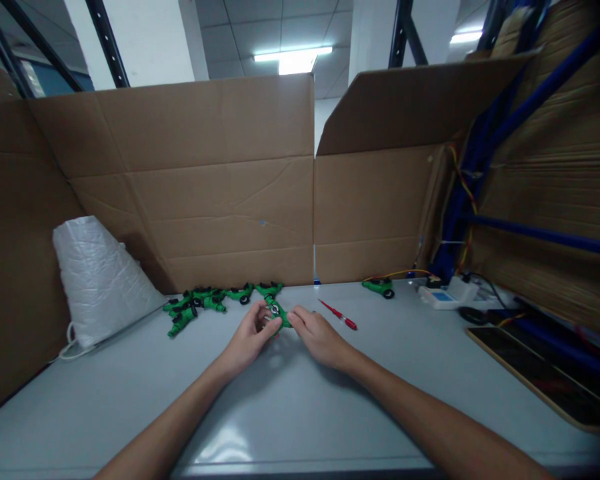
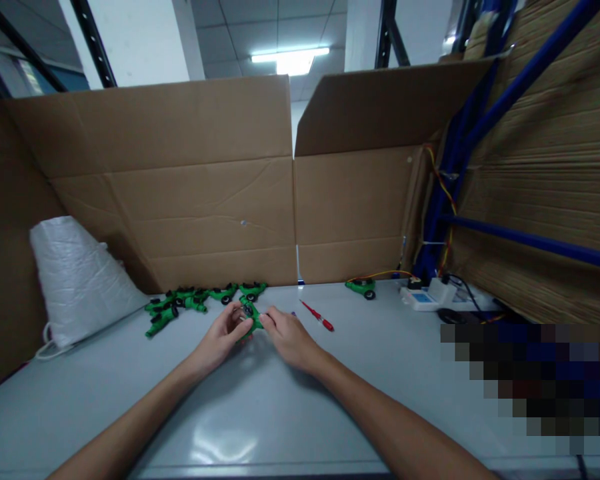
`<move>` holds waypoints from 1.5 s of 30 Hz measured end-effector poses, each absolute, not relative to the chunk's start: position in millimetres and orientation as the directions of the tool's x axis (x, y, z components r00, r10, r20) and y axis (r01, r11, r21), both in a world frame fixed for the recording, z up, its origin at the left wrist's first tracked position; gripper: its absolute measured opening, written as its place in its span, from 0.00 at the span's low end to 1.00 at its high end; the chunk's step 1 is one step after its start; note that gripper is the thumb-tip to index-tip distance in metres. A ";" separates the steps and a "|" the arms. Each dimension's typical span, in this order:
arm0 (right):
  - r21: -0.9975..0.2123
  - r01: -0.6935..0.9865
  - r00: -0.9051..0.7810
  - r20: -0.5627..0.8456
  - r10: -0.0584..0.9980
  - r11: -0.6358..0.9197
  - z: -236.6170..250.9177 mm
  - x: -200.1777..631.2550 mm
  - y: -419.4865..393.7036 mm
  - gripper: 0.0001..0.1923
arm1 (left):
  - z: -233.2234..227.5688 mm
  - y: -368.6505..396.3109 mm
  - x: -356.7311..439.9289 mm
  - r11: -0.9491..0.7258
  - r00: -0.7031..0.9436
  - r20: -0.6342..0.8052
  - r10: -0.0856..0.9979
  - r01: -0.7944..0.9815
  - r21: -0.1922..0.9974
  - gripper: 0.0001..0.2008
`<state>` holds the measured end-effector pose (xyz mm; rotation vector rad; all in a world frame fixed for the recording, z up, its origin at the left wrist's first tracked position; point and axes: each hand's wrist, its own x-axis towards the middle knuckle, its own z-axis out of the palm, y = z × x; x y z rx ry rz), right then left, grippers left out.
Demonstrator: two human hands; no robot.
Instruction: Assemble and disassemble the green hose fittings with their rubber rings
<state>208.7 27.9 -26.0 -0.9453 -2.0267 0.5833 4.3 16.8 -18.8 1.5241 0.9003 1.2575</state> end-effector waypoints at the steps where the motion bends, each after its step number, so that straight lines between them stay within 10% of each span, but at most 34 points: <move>1: -0.703 0.396 -0.386 0.456 0.802 0.590 -26.4 207.9 27.9 0.20 | -18.5 16.6 4.3 -0.303 0.208 0.300 0.931 -0.016 0.953 0.26; 15: -0.432 0.485 -0.522 0.555 0.648 0.761 -15.7 218.6 25.8 0.12 | -8.8 19.7 1.7 -0.193 0.204 0.178 0.963 0.054 0.980 0.26; 28: -0.643 0.389 -0.401 0.527 0.749 0.660 -15.2 211.1 25.4 0.12 | -9.2 25.3 -4.7 -0.176 0.192 0.168 0.967 0.024 0.984 0.22; 45: -0.382 0.606 -0.461 0.546 0.699 0.698 -9.5 216.9 22.7 0.10 | -10.6 24.4 -4.9 -0.179 0.238 0.170 0.956 0.020 0.984 0.22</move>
